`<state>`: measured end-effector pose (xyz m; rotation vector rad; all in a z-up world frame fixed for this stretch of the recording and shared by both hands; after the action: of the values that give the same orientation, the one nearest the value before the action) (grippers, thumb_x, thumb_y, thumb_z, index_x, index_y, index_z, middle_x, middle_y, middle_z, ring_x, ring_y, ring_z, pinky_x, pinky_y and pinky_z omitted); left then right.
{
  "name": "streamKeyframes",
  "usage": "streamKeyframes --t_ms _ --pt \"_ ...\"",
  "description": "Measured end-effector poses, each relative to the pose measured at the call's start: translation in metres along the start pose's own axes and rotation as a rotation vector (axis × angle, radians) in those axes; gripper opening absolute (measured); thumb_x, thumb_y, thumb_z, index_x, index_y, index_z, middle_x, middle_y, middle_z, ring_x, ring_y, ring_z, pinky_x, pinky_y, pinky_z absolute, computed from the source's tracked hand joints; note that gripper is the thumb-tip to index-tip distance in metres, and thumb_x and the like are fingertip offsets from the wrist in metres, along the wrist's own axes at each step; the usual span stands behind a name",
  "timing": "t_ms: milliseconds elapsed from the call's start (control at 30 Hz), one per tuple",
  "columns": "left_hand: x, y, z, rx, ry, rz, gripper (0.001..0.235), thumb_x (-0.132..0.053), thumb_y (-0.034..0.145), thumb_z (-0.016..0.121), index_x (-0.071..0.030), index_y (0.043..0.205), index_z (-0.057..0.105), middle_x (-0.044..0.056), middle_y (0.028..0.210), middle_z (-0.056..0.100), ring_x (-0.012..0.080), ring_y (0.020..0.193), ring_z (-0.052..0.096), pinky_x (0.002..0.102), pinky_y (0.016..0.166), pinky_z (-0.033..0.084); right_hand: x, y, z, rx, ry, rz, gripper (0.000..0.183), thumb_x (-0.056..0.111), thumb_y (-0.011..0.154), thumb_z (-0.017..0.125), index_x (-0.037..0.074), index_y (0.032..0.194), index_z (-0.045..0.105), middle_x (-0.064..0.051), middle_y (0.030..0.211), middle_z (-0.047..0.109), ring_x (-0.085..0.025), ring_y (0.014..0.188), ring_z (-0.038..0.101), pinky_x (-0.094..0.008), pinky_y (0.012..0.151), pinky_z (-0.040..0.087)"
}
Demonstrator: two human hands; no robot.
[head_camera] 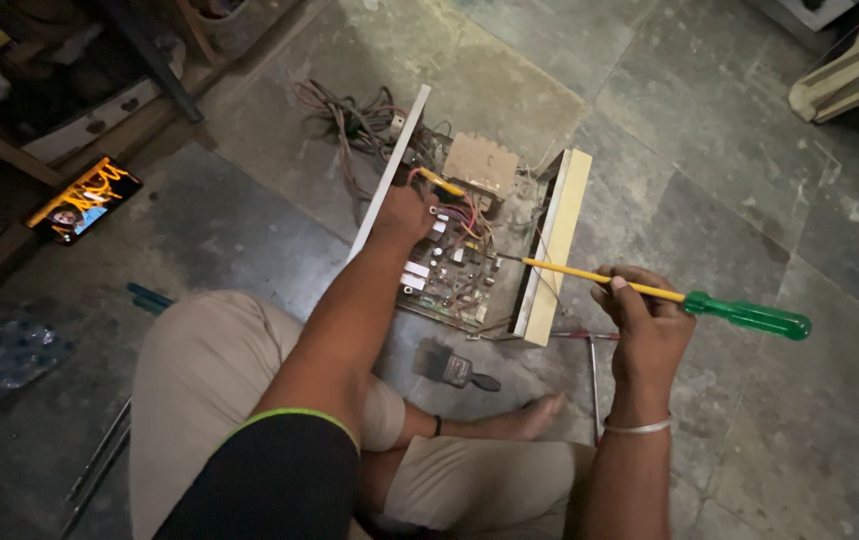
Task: The person is sitting on the floor repairing an electronic device. They use a screwdriver to adjust components and wires inside the open casing of the device.
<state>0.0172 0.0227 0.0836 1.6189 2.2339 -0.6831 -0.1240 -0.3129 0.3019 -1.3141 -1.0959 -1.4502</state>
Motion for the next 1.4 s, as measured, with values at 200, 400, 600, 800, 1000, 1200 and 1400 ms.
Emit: streamKeyframes --t_ms 200,400,600,800,1000,1200,1400 --pt "0.000 0.004 0.003 -0.045 -0.018 0.044 0.050 -0.050 0.092 0.060 -0.003 0.100 0.077 0.026 0.100 0.073 0.0412 0.097 0.071 0.048 0.086 0.057 0.000 0.000 -0.002 -0.003 0.004 0.003 0.016 -0.003 0.094 0.066 -0.010 0.108 0.068 -0.021 0.106 0.073 -0.026 0.096 0.075 -0.037 0.087 0.067" --pt "-0.002 0.016 0.019 -0.005 0.145 0.175 0.045 -0.048 0.093 0.059 -0.007 0.101 0.077 0.022 0.101 0.074 0.0400 0.097 0.072 0.048 0.086 0.057 -0.002 0.001 -0.005 -0.012 0.030 -0.001 0.015 -0.003 0.094 0.068 -0.009 0.108 0.068 -0.022 0.105 0.073 -0.026 0.095 0.075 -0.037 0.086 0.066" --pt "-0.004 0.024 0.024 -0.007 0.196 0.201 0.041 -0.047 0.095 0.058 -0.011 0.102 0.078 0.019 0.102 0.075 0.0387 0.097 0.072 0.048 0.085 0.058 -0.006 0.002 -0.005 -0.010 0.018 0.001 0.016 -0.003 0.094 0.067 -0.010 0.108 0.068 -0.022 0.106 0.073 -0.027 0.096 0.075 -0.037 0.086 0.067" --pt "-0.012 0.016 0.015 -0.043 0.317 0.254 0.037 -0.045 0.096 0.058 -0.016 0.103 0.079 0.016 0.103 0.075 0.0375 0.097 0.073 0.048 0.084 0.058 -0.007 0.003 -0.006 0.000 0.036 0.006 0.016 -0.003 0.094 0.067 -0.010 0.108 0.068 -0.021 0.106 0.073 -0.027 0.096 0.074 -0.036 0.086 0.067" --pt "0.004 -0.001 0.005 -0.052 -0.162 -0.253 0.049 -0.052 0.090 0.062 -0.006 0.096 0.078 0.021 0.105 0.074 0.0370 0.100 0.073 0.046 0.085 0.060 -0.006 0.004 -0.007 0.010 0.041 -0.018 0.015 -0.003 0.094 0.067 -0.009 0.107 0.068 -0.021 0.106 0.073 -0.026 0.096 0.075 -0.036 0.085 0.067" --pt "0.019 0.024 0.031 -0.024 -0.148 -0.222 0.057 -0.053 0.104 0.049 -0.003 0.104 0.076 0.025 0.109 0.073 0.0402 0.105 0.071 0.049 0.091 0.056 -0.010 0.008 -0.010 0.010 0.040 -0.024 0.014 -0.001 0.095 0.068 -0.009 0.106 0.068 -0.020 0.104 0.073 -0.026 0.094 0.074 -0.036 0.085 0.067" --pt "0.015 0.051 0.062 0.121 0.260 0.144 0.039 -0.029 0.098 0.049 -0.015 0.131 0.064 0.022 0.113 0.072 0.0412 0.105 0.072 0.053 0.088 0.057 -0.012 0.009 -0.014 -0.021 0.022 -0.008 0.015 -0.001 0.094 0.068 -0.009 0.107 0.069 -0.019 0.103 0.073 -0.025 0.093 0.075 -0.036 0.084 0.067"
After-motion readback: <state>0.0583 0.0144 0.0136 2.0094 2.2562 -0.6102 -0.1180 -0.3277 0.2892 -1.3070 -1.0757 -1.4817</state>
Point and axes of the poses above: each hand's wrist, its own y-axis towards the middle knuckle, its own z-axis out of the palm, x = y × z, the point moved 7 cm from there along y, towards the middle knuckle
